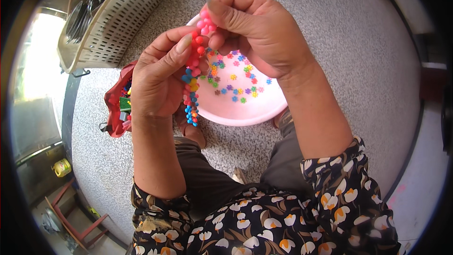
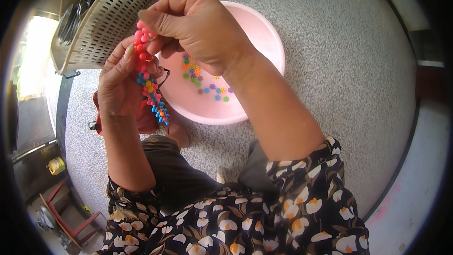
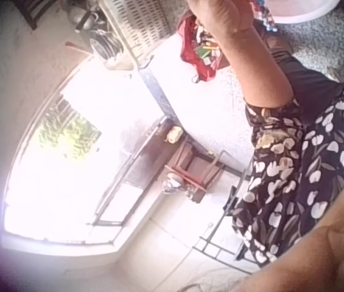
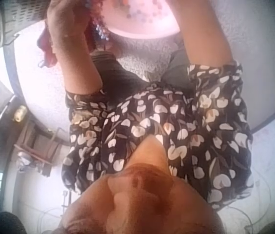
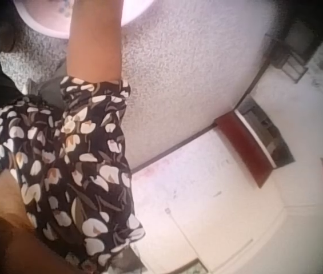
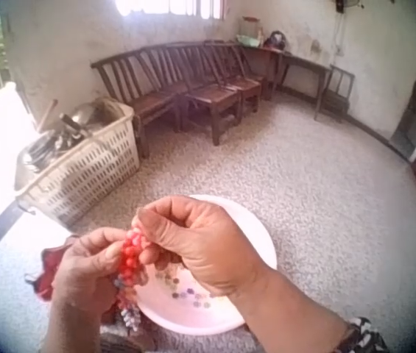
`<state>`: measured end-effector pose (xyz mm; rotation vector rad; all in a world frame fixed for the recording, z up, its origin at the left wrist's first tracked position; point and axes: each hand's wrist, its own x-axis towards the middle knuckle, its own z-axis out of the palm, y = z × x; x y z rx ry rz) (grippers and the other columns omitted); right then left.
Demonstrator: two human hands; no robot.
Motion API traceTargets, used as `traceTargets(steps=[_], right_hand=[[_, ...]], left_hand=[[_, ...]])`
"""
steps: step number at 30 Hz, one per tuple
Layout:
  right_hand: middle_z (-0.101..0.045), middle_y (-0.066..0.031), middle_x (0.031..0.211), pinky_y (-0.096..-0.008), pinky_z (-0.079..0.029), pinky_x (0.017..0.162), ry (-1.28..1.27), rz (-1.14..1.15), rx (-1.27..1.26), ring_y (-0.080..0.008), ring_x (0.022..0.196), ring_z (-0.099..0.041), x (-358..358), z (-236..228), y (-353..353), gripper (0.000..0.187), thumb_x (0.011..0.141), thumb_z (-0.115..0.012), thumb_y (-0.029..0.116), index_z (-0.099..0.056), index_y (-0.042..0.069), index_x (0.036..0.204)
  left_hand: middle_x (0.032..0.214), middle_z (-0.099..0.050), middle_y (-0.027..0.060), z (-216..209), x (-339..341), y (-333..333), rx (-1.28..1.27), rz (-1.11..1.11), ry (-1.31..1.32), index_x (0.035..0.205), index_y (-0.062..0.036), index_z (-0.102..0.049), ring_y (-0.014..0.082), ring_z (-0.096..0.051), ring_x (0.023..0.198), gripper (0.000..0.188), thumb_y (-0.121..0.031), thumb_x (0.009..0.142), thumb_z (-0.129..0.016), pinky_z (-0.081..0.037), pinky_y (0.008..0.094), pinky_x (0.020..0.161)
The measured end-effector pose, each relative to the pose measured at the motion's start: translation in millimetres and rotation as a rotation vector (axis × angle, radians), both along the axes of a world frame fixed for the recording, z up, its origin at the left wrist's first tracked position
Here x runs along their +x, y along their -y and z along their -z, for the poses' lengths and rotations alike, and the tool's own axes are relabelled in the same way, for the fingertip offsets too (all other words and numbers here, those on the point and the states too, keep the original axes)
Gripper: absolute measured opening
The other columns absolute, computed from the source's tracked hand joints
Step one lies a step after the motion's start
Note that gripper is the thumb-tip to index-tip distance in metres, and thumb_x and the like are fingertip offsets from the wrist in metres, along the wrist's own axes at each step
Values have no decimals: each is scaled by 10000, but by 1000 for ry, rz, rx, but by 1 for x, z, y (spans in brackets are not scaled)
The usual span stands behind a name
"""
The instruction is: Assemble a toy structure using interlocking colorful snowflake beads.
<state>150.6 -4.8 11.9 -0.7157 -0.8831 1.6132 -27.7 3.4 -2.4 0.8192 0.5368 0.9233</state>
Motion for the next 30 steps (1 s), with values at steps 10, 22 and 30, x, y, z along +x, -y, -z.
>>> traceTargets(steps=[10, 22, 30], right_hand=[[-631, -39, 719, -191, -478, 559, 321, 36, 208, -70, 611, -586, -3, -5, 4, 154, 777, -668, 95, -649, 2, 899], [-617, -37, 687, -183, -454, 535, 397, 36, 212, -64, 567, -547, 5, -12, 2, 148, 788, -666, 112, -643, -24, 842], [-611, -23, 687, -179, -449, 544, 240, 19, 25, -57, 585, -540, 0, -11, 6, 165, 805, -654, 145, -645, -8, 867]], left_hand=[[874, -613, 122, 2, 1, 0, -105, 49, 129, 1033, 23, -522, 199, -620, 700, 278, -223, 906, -495, -521, 314, 643], [861, -625, 94, -4, 4, -1, -65, 22, -51, 1001, 21, -568, 143, -603, 738, 197, -105, 849, -578, -504, 266, 666], [848, -632, 89, -2, 1, 0, -91, 25, -27, 974, 21, -583, 129, -596, 734, 206, -71, 796, -631, -487, 251, 667]])
